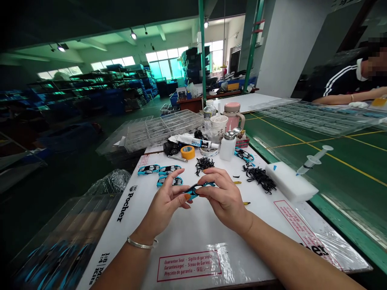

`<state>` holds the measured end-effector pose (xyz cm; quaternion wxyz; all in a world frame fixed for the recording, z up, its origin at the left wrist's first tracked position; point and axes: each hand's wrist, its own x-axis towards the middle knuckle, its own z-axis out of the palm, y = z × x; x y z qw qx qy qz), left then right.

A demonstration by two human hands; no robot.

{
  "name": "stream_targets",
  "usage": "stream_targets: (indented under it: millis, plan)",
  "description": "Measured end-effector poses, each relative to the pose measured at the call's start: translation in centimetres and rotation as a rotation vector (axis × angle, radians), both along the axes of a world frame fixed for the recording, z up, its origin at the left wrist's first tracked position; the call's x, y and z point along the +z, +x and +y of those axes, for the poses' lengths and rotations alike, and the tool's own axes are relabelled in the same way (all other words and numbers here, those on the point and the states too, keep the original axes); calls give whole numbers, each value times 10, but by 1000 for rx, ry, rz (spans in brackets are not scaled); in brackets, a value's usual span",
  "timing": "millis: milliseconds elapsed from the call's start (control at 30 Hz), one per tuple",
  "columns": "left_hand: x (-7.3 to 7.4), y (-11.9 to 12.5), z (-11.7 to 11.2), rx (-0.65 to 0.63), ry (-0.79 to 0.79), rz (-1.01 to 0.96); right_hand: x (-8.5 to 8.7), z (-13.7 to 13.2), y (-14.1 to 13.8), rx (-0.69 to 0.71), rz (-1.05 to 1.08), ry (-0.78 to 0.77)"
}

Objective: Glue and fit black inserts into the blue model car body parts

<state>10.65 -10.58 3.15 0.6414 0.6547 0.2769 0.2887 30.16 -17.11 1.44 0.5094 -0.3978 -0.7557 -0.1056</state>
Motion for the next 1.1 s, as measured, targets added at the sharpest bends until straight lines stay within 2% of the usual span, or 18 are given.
stream_targets:
  millis: [333,533,667,1100]
  plan:
    - [-1,0,4,31,17,-2,1,-1,2,-16,26,-34]
    - [-3,-2,7,89,33,37,-1,-1,11,-100,271,-102]
    - [-5,-2,6,102,62,66,-7,1,12,-97,404,-191]
    - [-4,-3,6,113,87,89,-8,2,13,-82,445,-267]
